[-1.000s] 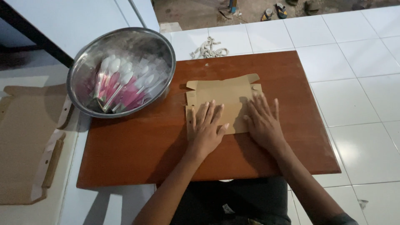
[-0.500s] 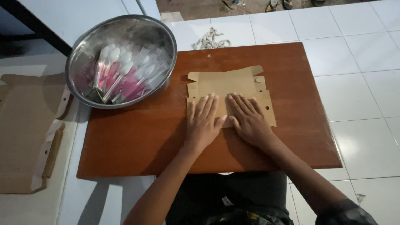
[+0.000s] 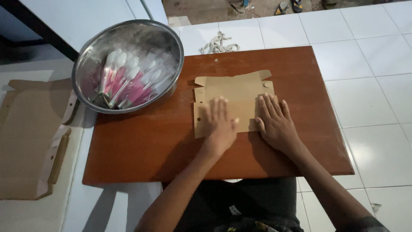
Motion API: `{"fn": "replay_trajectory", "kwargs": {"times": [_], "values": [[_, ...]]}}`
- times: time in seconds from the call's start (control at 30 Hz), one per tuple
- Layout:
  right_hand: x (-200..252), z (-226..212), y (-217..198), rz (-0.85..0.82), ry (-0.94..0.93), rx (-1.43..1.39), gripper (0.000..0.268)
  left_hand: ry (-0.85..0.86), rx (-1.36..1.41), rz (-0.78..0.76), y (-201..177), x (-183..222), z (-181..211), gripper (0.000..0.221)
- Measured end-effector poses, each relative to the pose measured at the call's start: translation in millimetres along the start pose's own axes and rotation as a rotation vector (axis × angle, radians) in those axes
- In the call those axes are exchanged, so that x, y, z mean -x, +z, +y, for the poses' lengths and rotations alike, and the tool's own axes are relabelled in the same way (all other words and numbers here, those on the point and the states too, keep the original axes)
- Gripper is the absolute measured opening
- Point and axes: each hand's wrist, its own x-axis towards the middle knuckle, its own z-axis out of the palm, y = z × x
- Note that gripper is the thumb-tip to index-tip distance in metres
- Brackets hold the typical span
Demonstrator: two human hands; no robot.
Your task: The person folds a cardboard box by hand at a table and places a plastic-wrapped item inside.
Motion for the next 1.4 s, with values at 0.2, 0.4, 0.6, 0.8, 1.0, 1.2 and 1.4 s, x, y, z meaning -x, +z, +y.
{"fn": "replay_trajectory", "kwargs": {"times": [0.2,0.4,0.6,0.8,1.0,1.2,1.4], "values": [[1.4,7.6,10.1,0.032,-0.040,0.068,0.062,0.279,-0.123,-0.045,-4.1,-31.5,42.6,0.067],[2.5,7.7,11.0,0.072,-0.032,0.065,0.064,0.367,-0.106,0.067,2.6,-26.1,24.5,0.062],[1.4,8.5,3.8,0.003,-0.013,0.027,0.067,0.158,0.144,0.130,-11.9,-7.8,-34.0,0.061],[0.4,-0.2,-10.8,-0.054,0.013,0.034,0.068,0.113,-0.046,0.288,-6.3,14.0,-86.6,0.058],[-23.8,-42.7,-6.0,-0.117,-0.044,0.015,0.068,0.159,-0.010,0.404,13.3,4.7,-90.2,0.059],[-56.2,-101.0,20.4,-0.043,-0.302,-0.069,0.069,0.176,-0.095,0.503,15.2,4.9,-88.6,0.059],[-61.4,-103.5,29.3,0.096,-0.429,-0.134,0.069,0.152,-0.040,0.461,11.0,5.1,-89.6,0.058]]}}
